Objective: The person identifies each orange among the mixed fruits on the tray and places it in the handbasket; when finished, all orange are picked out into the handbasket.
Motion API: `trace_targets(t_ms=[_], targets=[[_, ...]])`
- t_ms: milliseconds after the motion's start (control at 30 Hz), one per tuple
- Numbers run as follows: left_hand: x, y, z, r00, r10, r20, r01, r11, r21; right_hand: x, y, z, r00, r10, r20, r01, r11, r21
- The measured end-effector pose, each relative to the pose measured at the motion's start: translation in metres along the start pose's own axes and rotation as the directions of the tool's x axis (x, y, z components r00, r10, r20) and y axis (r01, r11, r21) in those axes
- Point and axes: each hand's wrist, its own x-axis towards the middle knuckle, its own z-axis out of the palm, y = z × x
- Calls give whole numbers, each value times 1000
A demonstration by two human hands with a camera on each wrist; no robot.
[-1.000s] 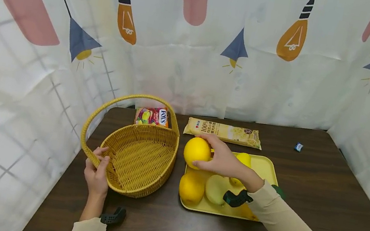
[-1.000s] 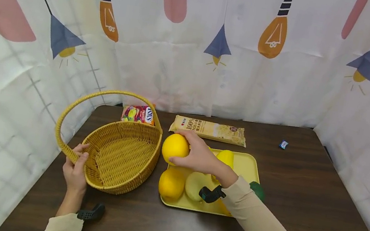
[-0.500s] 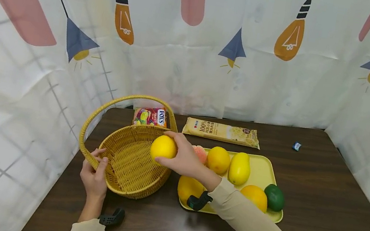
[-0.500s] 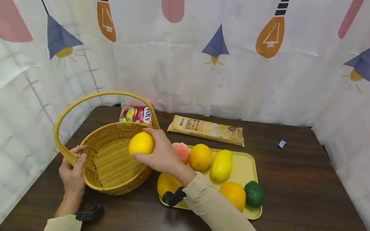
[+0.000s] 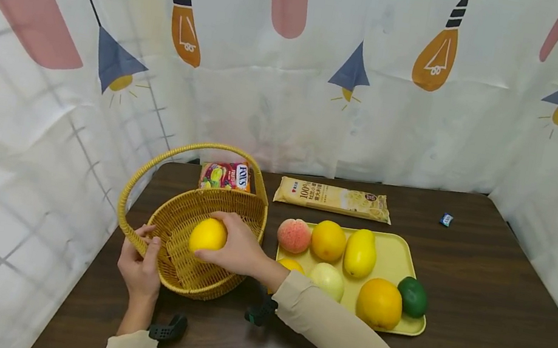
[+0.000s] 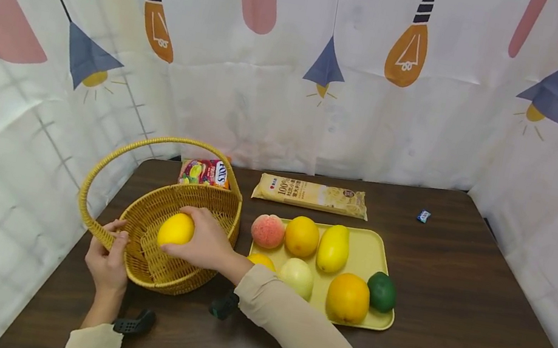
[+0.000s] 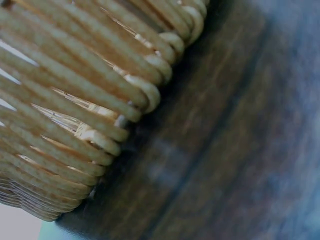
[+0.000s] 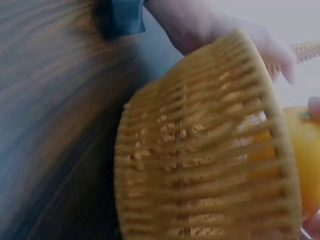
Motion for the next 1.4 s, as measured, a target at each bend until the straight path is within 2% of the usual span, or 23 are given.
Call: trace_targets(t_ms=[267,400,733,933,1133,1233,1400], targets=[[0,-2,-1,999,36,0,-36,999,7,15,-6,21,998,63,21,-62,997,-44],[0,-3,-1,999,34,1,-34,999,6,24,-8,27,994,103,19,-102,992,-73],[-1,-1,-4,999,40,-15,-40,998,40,42,-7,43,979,204,17,-204,979,-29],[0,0,-1,999,42,-13,-42,998,39,47,-4,47,983,182,13,-180,977,-116],[0,2,0,999,39,-11,-38,998,57,47,-6,50,988,129,88,-107,968,-227],[0,2,0,999,38,-8,-37,997,69,46,-6,51,986,119,114,-88,965,-246],[-1,2,-1,1000,26,-6,-26,997,71,43,-7,48,983,106,151,-70,972,-224]])
